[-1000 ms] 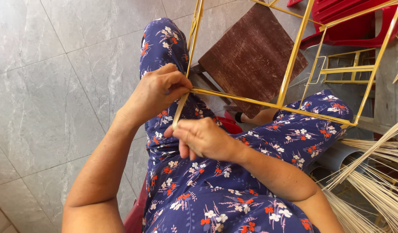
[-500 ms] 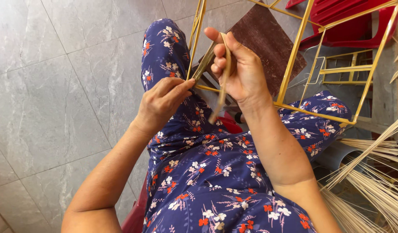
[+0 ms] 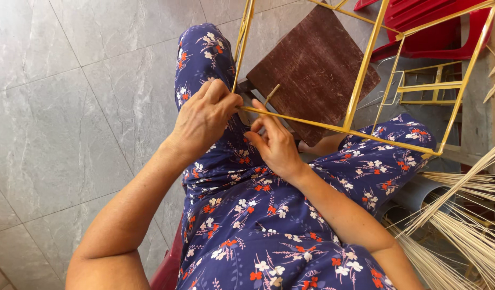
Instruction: The person sits on a low stool and repeatedly picks up bundles of dried straw-like stalks from a bucket, separates individual stalks, and places them into a yellow wire frame. The person also moves a red plastic chair and briefly stands to handle a larger bundle of stalks before returning to the stool to continue sorting.
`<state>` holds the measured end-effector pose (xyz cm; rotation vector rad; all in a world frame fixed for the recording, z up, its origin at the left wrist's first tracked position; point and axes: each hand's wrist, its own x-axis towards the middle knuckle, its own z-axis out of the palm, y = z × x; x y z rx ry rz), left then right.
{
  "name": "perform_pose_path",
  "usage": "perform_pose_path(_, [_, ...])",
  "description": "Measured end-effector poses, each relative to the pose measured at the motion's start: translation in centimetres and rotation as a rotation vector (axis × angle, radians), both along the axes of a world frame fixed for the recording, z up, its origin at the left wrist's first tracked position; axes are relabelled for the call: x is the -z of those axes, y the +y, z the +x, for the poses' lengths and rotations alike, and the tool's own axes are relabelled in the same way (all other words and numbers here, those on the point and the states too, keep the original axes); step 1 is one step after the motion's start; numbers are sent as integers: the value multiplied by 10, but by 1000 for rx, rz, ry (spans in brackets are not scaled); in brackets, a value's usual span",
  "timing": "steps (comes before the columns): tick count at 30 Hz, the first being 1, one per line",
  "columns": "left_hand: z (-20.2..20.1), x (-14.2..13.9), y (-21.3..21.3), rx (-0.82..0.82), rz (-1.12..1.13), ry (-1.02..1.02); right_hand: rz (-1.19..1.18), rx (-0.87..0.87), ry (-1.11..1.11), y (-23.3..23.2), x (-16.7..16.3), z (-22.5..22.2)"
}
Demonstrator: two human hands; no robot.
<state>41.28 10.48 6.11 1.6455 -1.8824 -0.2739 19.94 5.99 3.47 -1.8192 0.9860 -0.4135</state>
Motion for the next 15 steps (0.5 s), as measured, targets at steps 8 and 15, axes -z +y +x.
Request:
perform_pose_path(8, [21,-1,-6,165,243,500,471,-153,-290,-16,-22,-1])
perform_pose_path(15, [11,1,0,71,175,498,748,83,-575,-65,-76,2])
